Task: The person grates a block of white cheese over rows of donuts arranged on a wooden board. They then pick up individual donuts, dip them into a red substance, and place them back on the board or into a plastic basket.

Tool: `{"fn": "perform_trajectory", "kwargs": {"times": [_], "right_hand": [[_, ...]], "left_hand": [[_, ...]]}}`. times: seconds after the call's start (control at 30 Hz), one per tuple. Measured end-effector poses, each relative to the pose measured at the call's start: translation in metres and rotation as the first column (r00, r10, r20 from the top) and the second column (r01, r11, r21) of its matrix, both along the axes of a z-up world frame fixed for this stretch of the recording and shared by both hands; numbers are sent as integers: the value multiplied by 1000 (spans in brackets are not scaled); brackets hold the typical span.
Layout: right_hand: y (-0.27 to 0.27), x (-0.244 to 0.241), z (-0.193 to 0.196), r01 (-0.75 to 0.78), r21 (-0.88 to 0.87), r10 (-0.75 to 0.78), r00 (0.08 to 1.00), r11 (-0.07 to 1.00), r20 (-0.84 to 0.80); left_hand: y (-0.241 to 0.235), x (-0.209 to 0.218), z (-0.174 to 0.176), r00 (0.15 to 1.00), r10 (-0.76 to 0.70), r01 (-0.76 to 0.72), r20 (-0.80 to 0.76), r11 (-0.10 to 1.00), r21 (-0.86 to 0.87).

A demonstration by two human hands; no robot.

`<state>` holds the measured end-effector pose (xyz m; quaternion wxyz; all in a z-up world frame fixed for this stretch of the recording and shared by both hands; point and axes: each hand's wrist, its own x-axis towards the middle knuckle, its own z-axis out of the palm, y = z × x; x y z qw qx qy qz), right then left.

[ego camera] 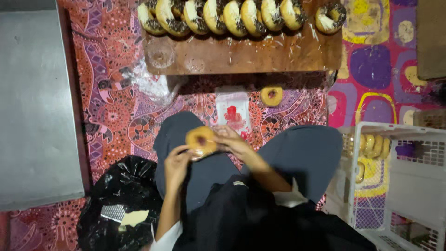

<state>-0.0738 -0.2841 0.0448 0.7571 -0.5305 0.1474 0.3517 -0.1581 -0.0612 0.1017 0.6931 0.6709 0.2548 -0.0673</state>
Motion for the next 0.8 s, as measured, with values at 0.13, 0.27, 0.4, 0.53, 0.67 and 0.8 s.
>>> {"fn": "perform_trajectory", "kwargs": {"times": [0.13, 0.27, 0.4, 0.53, 0.67, 0.8], "right_hand": [[-113, 80, -30, 305, -5, -304, 952, 952, 34], [-192, 139, -37, 664, -658, 150, 654, 355, 741], [-129, 192, -53, 684, -691, 425, 567, 235, 705], [-24, 182, -91, 91, -936, 838, 421, 340, 346], [3, 225, -88, -371, -929, 928, 349, 10, -129], [-22, 222, -44, -556, -738, 908, 371, 383, 192]], "left_hand": [[-60, 89, -24, 864, -453, 457, 221, 889, 35], [-101, 177, -66, 693, -593, 638, -410, 240, 732], [-102, 232, -87, 577, -515, 725, -634, -34, 688], [-101, 214, -89, 473, -478, 789, -740, -144, 597], [-105, 224, -88, 488, -469, 811, -736, -69, 581], [-95, 211, -102, 759, -536, 570, -370, 273, 775]]}}
